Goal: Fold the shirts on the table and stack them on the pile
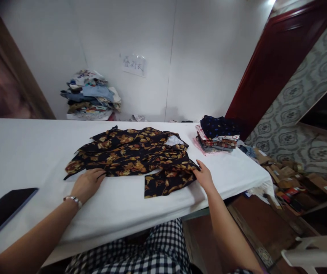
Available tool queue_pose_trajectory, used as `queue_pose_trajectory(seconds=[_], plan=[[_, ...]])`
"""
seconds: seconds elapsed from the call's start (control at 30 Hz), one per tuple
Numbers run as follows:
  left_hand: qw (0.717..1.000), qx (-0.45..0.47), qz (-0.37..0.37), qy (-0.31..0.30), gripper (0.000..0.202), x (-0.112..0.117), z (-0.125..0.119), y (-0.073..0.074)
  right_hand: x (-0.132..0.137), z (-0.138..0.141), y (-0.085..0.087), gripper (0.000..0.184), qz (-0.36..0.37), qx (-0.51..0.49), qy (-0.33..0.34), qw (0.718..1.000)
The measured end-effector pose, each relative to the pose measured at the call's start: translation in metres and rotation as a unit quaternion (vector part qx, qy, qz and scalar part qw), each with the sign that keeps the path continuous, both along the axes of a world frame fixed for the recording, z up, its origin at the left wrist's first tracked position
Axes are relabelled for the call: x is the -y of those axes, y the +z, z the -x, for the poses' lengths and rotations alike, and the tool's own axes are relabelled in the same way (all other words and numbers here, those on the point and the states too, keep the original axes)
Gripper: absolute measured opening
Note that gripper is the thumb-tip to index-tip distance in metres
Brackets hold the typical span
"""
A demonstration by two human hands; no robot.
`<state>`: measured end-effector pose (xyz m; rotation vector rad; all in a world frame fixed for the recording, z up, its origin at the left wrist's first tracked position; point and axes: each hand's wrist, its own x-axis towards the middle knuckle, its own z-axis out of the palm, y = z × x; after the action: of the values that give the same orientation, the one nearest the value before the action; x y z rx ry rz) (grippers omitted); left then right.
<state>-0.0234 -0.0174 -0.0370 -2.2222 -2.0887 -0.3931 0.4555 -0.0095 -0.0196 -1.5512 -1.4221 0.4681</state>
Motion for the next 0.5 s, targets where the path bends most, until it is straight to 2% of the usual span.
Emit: queue_pose_trajectory(seconds=[0.07, 0.17, 0.23, 0.33, 0.4, 0.5], plan=[[1.0, 0.021, -0.01, 0.001, 0.046, 0.001, 0.002, -0.002, 0.013, 0.012, 0.002, 0.054, -0.039, 0.062, 0.018, 0.997], [0.997, 0.049, -0.062, 0.009, 0.044, 0.004, 0.007, -0.003, 0.046, 0.038, -0.008, 0.053, -0.101, 0.177, 0.075, 0.976], [0.992, 0.07, -0.101, 0.01, 0.041, 0.006, 0.008, -0.004, 0.067, 0.052, -0.019, 0.053, -0.081, 0.234, 0.122, 0.961], [0.988, 0.094, -0.119, -0.015, 0.036, 0.006, 0.008, -0.006, 0.083, 0.059, -0.035, 0.051, 0.011, 0.277, 0.198, 0.94], [0.991, 0.094, -0.096, -0.024, 0.039, 0.005, 0.007, -0.008, 0.081, 0.055, -0.042, 0.045, 0.046, 0.28, 0.208, 0.936], [0.996, 0.079, -0.039, -0.026, 0.059, 0.003, 0.006, -0.012, 0.069, 0.044, -0.047, 0.034, 0.025, 0.26, 0.187, 0.947]])
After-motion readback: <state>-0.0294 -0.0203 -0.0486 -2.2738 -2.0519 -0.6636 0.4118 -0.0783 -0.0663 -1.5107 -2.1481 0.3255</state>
